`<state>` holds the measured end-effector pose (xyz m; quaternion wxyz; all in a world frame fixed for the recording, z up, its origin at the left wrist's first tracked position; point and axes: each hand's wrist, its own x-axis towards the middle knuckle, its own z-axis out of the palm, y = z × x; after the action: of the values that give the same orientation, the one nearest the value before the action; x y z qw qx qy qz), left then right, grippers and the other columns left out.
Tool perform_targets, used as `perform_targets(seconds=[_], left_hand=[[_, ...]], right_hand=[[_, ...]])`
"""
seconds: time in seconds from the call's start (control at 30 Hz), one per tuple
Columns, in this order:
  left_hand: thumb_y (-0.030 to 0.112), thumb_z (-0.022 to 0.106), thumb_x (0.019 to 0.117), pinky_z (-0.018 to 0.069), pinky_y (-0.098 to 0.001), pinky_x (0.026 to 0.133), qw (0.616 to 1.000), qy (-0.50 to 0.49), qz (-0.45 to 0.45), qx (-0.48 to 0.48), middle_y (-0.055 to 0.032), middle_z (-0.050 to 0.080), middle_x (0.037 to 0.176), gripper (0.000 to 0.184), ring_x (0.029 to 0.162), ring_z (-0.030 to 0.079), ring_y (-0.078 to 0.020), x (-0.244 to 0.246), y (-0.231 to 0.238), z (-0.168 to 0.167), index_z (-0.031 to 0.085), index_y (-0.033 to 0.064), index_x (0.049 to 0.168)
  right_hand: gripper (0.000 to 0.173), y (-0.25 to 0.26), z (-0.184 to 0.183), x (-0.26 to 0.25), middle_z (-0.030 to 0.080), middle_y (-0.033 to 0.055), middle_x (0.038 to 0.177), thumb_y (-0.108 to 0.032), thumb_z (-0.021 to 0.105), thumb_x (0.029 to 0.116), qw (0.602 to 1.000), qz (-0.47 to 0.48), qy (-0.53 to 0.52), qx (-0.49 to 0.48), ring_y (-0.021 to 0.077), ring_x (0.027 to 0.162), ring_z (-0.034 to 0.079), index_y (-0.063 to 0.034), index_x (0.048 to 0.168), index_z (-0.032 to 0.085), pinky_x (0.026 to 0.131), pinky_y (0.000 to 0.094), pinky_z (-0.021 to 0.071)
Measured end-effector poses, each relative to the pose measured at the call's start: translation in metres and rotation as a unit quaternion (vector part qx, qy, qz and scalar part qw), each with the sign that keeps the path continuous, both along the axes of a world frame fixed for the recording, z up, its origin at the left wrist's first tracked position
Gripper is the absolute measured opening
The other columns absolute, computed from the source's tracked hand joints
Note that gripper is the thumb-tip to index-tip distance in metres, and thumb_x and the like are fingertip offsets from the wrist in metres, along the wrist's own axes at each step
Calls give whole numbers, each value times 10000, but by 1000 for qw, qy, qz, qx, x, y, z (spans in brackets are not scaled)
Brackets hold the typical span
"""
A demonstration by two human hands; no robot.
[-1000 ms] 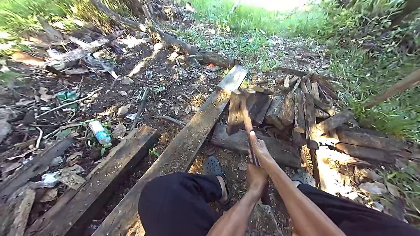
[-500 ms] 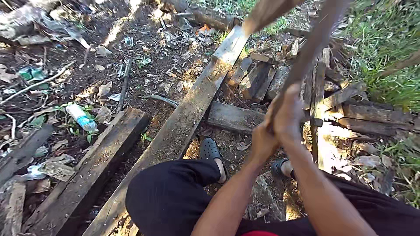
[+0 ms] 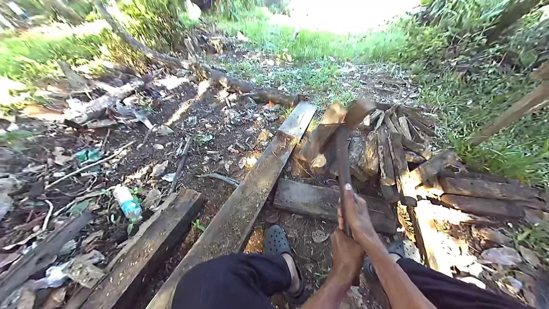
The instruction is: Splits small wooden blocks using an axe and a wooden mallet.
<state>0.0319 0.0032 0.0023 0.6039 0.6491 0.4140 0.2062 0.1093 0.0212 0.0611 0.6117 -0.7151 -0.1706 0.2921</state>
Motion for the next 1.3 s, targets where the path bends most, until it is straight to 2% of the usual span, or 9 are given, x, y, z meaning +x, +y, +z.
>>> perform_targets(seconds=[0.2,0.33,0.43,0.63,0.93,1.0,1.13,1.2,1.3], left_hand=[[196,769,830,595,-399,698,983,-139,0,117,-56,703,752,203,710,698,-148,24,37,20,706,17,900],[171,733,886,591,-410,750,997,-30,24,-70,-129,701,867,309,778,690,-191,-13,0,-53,650,-46,1088],[242,708,959,519,-436,500,965,106,75,-228,-161,619,763,352,547,595,-249,-32,-33,-93,592,-14,1171],[303,758,875,545,-460,498,976,123,68,-168,-120,641,683,298,541,637,-250,-25,-41,-54,635,32,895],[197,761,827,552,-345,596,995,-91,30,15,-7,639,669,168,609,637,-107,3,8,-17,661,63,841],[151,757,821,554,-338,608,994,-98,46,-1,-12,645,676,142,620,642,-104,1,7,-40,659,50,839],[193,747,917,563,-438,593,971,106,56,-209,-166,658,830,395,649,650,-241,-27,-20,-85,590,-31,1202],[194,749,907,531,-428,461,954,159,62,-248,-159,632,744,355,507,607,-245,-31,-17,-96,591,-16,1147],[139,769,853,571,-468,607,954,149,-9,-259,-169,672,829,351,671,666,-266,-37,-2,-99,614,-34,1116]], right_hand=[[704,14,38,8,477,-16,541,-726,294,1009,983,5,-128,135,143,386,497,-70,947,544,382,351,509],[705,2,-68,-15,518,56,579,-665,299,1038,995,58,-58,-55,197,420,521,-25,1009,593,440,418,527],[757,-9,-136,-29,548,85,603,-714,281,1025,972,95,41,-209,215,448,554,-30,919,588,466,410,530],[793,-19,-93,-21,576,91,644,-743,249,1012,979,72,67,-177,222,468,573,-35,989,604,467,416,546],[706,3,-11,-3,506,35,529,-723,275,1016,996,35,-59,51,171,373,517,-85,908,556,382,340,514],[712,5,-34,-6,493,28,531,-741,275,1004,996,47,-63,35,173,376,513,-87,942,549,387,354,515],[738,-3,-133,-20,544,72,594,-697,274,1033,981,103,28,-164,208,437,546,-37,945,595,460,411,531],[769,5,-154,-22,562,84,614,-720,267,1023,972,106,63,-202,217,457,561,-34,909,595,477,416,534],[742,7,-150,-20,556,83,608,-702,282,1032,974,100,64,-194,216,450,562,-32,928,583,469,415,538]])
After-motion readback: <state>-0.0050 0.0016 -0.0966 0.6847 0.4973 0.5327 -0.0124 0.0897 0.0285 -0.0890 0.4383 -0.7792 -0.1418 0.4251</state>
